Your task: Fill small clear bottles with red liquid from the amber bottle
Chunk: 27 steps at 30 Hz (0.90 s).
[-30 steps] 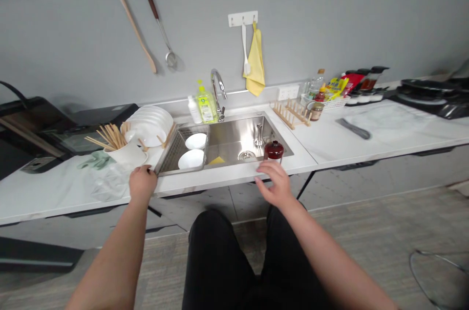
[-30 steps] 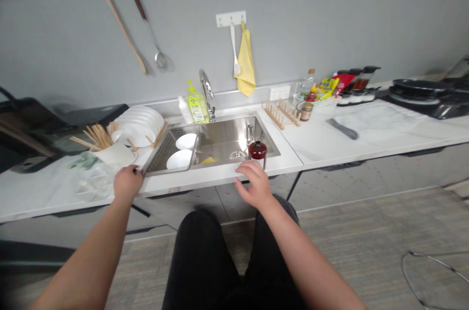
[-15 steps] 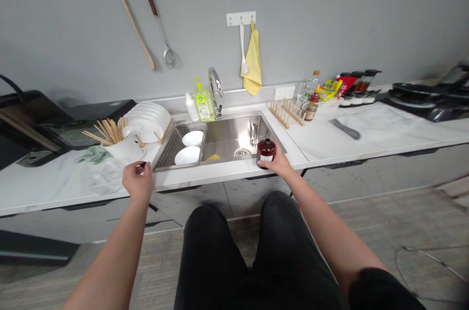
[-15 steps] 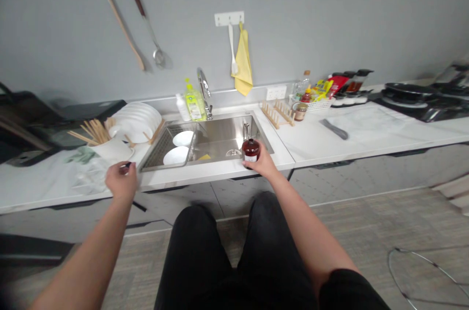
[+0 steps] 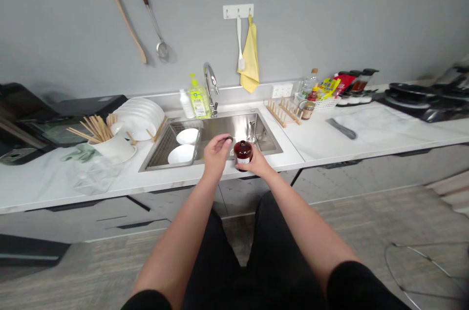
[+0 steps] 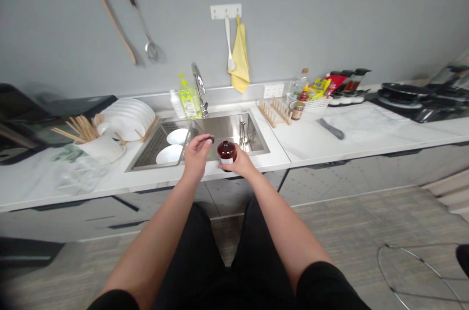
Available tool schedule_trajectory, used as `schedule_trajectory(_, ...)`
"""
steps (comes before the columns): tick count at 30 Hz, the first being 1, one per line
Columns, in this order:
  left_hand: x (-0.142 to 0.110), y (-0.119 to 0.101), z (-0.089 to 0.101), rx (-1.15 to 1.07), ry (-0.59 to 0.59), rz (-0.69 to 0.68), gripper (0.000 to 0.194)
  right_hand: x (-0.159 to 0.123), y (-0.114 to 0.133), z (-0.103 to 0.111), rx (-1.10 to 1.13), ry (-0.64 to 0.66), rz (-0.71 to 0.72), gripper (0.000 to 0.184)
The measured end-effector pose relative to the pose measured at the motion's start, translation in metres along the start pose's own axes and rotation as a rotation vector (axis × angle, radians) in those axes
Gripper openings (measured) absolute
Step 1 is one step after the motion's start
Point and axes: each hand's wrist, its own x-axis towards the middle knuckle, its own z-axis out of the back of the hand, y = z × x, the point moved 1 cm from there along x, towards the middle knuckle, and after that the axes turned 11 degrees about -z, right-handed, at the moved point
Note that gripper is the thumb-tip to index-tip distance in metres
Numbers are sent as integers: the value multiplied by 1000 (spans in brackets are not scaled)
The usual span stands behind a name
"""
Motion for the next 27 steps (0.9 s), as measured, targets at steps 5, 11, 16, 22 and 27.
schedule_trajectory(5,-5,19,-45,-31,92,15,42,3,1,2,51,68,-6,103)
schedule_trajectory(11,-6,14,-50,-128,19,110,31,2,4,6,7,44,-6,99)
schedule_trajectory(16,-1,-5,-49,-143,-19,82,24,3,2,6,3,40,0,96)
schedule_trajectory(22,8,-12,-58,-62,25,118,18,3,3,5,31,44,6,96)
schedule_trajectory(27,5,-11,-65,-44,-13,128,45,3,4,4,17,51,34,92)
